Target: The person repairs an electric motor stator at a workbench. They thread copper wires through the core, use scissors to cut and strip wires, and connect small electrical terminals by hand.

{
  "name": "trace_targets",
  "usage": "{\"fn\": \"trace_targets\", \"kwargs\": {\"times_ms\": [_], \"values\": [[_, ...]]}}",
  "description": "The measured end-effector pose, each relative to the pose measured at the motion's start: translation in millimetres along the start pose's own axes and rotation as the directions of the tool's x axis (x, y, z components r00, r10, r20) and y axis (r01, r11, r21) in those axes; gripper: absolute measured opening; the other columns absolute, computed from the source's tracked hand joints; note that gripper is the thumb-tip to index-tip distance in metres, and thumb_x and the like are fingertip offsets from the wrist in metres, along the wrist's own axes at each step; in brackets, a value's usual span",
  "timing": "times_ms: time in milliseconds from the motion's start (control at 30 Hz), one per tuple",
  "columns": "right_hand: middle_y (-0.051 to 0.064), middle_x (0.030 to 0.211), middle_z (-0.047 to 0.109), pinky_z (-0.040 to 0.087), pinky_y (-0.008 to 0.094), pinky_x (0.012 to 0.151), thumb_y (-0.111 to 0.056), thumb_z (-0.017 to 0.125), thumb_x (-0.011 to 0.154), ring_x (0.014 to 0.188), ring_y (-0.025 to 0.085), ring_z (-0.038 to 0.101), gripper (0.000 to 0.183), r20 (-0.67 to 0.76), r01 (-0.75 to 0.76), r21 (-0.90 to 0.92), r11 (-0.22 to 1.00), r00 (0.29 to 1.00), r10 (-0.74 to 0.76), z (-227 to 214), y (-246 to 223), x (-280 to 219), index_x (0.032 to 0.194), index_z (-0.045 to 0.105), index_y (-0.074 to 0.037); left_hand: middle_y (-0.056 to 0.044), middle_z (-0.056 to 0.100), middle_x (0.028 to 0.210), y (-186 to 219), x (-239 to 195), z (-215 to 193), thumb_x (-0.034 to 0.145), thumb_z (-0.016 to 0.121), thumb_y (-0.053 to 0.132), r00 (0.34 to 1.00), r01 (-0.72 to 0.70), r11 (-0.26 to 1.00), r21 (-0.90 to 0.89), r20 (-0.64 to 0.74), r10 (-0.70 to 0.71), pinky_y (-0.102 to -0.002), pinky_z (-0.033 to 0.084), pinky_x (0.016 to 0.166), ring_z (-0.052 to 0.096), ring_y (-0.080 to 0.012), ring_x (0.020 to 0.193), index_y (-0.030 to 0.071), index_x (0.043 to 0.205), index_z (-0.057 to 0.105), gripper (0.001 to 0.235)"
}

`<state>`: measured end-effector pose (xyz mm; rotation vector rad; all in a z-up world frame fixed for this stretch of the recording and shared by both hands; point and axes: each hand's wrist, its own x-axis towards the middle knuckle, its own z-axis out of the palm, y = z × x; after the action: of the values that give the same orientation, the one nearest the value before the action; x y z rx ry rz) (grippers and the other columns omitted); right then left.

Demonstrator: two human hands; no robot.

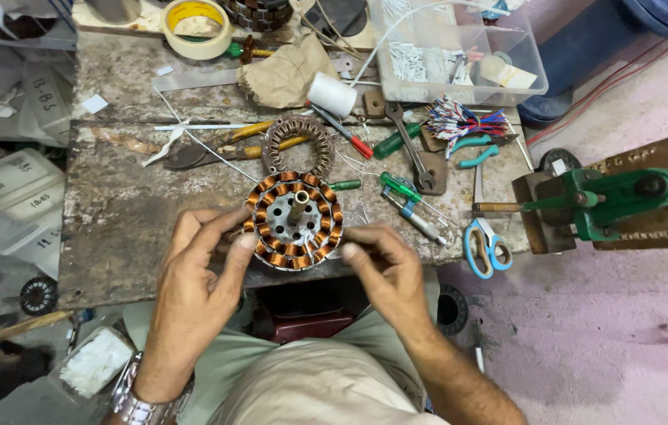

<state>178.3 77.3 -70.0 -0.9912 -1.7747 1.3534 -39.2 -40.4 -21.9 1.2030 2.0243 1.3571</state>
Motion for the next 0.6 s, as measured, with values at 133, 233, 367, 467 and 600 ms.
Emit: {"fn": "trace_targets", "kwargs": {"times_ms": [133,233,367,467,600], "values": [[0.009,0.107,0.064,0.053,0.035,0.090,-0.011,0.072,0.094,0.103,0.020,0.064,0.016,0.078,0.378,-0.361,0.852,0.923,-0.377,-4,-32,13,0.109,0.074,-0.004,-0.009,0.058,0.120,2,2,2,0.095,0.073,0.029,0.987,-0.156,0.985,0.071,-0.019,0.157,-0.023,0.051,0.063,0.059,-0.0190,0.110,0.009,0.120,0.075,0.032],[0.012,0.109,0.062,0.046,0.041,0.094,-0.017,0.077,0.088,0.107,0.026,0.058,0.020,0.240,0.494,-0.433,0.754,0.869,-0.432,3,-46,29,0.104,0.075,-0.004,-0.012,0.053,0.133,2,6,6,0.088,0.077,0.029,0.988,-0.156,0.985,0.073,0.011,0.155,-0.023,0.054,0.056,0.049,-0.0248,0.126,0.008,0.111,0.077,0.031],[0.010,0.105,0.061,0.044,0.041,0.093,-0.024,0.083,0.083,0.105,0.027,0.053,0.022,0.307,0.491,-0.417,0.765,0.868,-0.390,9,-52,40,0.094,0.077,-0.006,-0.011,0.048,0.146,2,11,12,0.084,0.078,0.029,0.995,-0.091,0.996,0.001,0.037,0.091,-0.023,0.056,0.052,0.046,-0.0248,0.134,0.011,0.106,0.078,0.028],[0.007,0.101,0.062,0.042,0.041,0.094,-0.023,0.083,0.082,0.103,0.026,0.056,0.020,0.309,0.456,-0.387,0.801,0.883,-0.353,11,-50,42,0.090,0.077,-0.006,-0.011,0.051,0.145,-2,14,17,0.083,0.078,0.028,0.997,-0.061,0.998,-0.030,0.044,0.062,-0.028,0.059,0.062,0.047,-0.0249,0.136,0.012,0.103,0.078,0.026],[0.006,0.100,0.062,0.044,0.040,0.094,-0.021,0.080,0.086,0.104,0.024,0.057,0.017,0.281,0.408,-0.346,0.845,0.904,-0.321,12,-47,39,0.093,0.075,-0.006,-0.014,0.055,0.144,-6,15,22,0.085,0.081,0.025,0.981,-0.195,0.980,0.030,-0.001,0.195,-0.042,0.044,0.106,0.048,-0.0306,0.137,0.011,0.098,0.081,0.019]]}}
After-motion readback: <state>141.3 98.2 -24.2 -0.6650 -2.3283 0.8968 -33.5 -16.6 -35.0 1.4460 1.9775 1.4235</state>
